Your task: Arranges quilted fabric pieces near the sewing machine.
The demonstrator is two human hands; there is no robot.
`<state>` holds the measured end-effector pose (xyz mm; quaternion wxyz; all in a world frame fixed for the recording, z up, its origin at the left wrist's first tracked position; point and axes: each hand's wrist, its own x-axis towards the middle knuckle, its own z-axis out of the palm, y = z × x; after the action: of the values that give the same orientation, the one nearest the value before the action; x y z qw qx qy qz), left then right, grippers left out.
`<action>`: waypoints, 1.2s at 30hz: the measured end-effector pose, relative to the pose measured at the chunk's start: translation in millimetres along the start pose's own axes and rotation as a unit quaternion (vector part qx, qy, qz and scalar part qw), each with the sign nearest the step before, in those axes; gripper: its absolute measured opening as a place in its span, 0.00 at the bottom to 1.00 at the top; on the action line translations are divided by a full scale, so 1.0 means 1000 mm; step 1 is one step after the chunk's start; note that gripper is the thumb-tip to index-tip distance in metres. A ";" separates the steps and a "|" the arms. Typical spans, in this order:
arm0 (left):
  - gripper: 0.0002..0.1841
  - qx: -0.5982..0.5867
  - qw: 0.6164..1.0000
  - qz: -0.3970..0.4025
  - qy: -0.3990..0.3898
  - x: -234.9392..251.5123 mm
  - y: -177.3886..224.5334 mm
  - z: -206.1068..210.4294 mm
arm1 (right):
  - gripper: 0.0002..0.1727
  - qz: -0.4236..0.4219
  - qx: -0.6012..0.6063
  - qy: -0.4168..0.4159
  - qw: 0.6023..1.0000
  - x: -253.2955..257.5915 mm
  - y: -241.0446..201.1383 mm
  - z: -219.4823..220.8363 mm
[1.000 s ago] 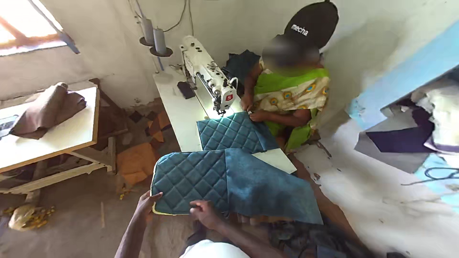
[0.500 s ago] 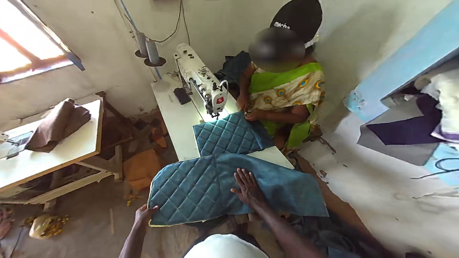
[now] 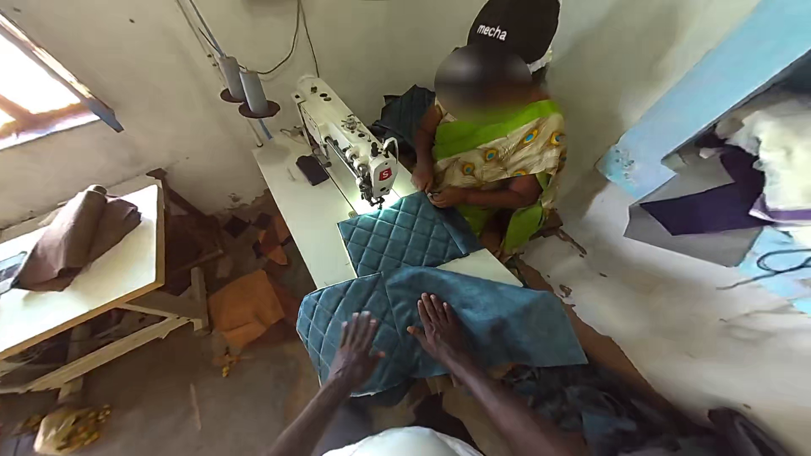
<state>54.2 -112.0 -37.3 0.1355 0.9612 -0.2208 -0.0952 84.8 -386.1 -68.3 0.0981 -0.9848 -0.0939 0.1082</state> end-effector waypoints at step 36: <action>0.35 0.050 0.942 0.329 -0.048 0.155 -0.066 -0.004 | 0.39 0.299 0.056 0.196 0.932 0.022 -0.091 0.024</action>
<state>218.7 -123.5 -72.6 0.1003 0.8348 -0.5353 -0.0803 85.9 -289.9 -75.8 0.1327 -0.9619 0.2320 -0.0573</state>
